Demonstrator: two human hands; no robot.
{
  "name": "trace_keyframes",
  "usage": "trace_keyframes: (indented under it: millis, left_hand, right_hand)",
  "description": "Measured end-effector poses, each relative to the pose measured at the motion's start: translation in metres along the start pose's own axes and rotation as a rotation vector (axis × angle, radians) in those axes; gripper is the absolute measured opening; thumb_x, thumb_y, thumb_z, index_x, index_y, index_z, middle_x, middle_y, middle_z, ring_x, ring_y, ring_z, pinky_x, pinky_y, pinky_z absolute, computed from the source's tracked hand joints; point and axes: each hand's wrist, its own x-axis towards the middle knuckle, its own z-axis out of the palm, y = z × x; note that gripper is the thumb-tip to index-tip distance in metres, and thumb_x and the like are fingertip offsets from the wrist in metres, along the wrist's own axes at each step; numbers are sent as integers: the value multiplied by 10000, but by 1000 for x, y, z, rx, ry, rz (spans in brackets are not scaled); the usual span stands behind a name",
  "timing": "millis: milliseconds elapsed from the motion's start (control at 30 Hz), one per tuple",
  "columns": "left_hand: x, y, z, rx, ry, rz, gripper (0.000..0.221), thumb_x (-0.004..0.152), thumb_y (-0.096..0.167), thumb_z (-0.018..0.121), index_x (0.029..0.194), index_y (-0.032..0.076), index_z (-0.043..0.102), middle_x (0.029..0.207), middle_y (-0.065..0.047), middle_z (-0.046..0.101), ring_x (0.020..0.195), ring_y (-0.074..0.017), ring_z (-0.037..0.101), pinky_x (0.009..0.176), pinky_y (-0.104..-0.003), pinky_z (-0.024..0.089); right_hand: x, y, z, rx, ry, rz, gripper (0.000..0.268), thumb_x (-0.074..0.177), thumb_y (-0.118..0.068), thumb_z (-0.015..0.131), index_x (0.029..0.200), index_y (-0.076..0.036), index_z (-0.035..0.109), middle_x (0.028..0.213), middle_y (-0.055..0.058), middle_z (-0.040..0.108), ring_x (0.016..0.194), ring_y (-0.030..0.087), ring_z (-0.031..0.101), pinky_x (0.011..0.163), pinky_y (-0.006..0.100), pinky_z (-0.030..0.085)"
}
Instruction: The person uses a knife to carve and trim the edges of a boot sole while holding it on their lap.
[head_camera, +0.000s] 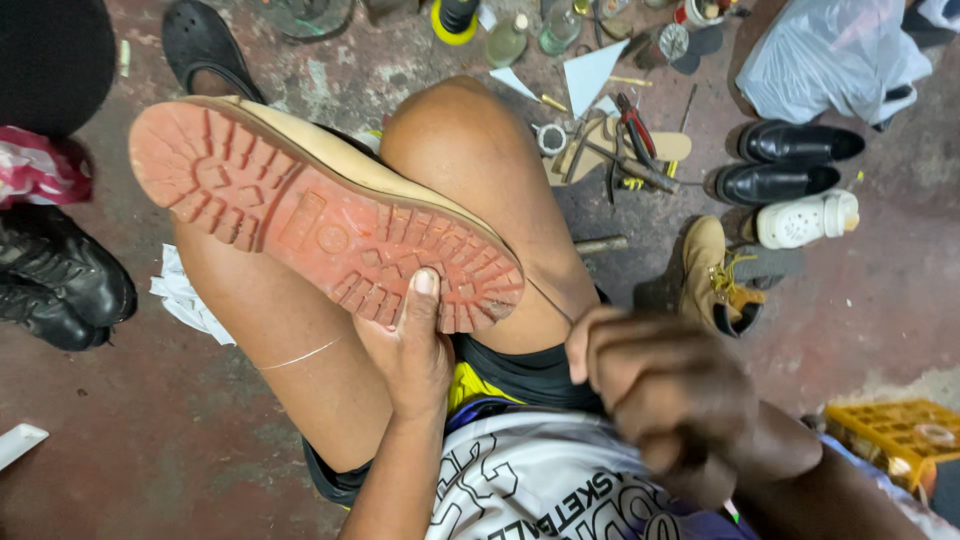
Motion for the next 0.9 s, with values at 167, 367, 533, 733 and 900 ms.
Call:
trace_keyframes:
  millis: [167, 367, 533, 733, 900]
  left_hand:
    - [1, -2, -2, -49, -12, -11, 508, 1006, 74, 672, 1438, -108, 478, 1357, -172, 598, 1232, -231, 593, 1115, -384, 475]
    - [-2, -2, -4, -44, -26, -6, 537, 1003, 96, 679, 1459, -85, 461, 1378, -151, 589, 1245, -211, 589, 1122, -357, 472]
    - [1, 2, 1, -60, -4, -16, 561, 991, 102, 686, 1464, -72, 439, 1360, -148, 586, 1222, -211, 589, 1100, -362, 479]
    - [-2, 2, -2, -60, 0, -24, 559, 992, 98, 687, 1460, -82, 439, 1352, -146, 588, 1219, -210, 587, 1098, -363, 482]
    - [-2, -1, -4, -38, 2, -6, 565, 1010, 83, 686, 1475, -107, 429, 1371, -175, 575, 1237, -233, 575, 1117, -379, 474]
  right_hand:
    - [-3, 27, 19, -239, -186, -267, 477, 1112, -350, 605, 735, -77, 504, 746, 55, 469, 667, 254, 526, 777, 445, 543]
    - [11, 30, 29, -371, -210, -364, 459, 1071, -349, 662, 738, -64, 525, 762, 68, 467, 693, 274, 525, 783, 447, 534]
    - [14, 29, 29, -376, -210, -346, 445, 1059, -334, 682, 745, -58, 529, 773, 73, 475, 710, 279, 535, 804, 452, 530]
    - [13, 30, 33, -376, -149, -339, 443, 1066, -325, 676, 753, -51, 525, 793, 89, 496, 708, 280, 537, 825, 463, 545]
    - [17, 24, 38, -365, -124, -258, 425, 1036, -306, 686, 752, -38, 518, 768, 102, 456, 704, 299, 541, 799, 464, 520]
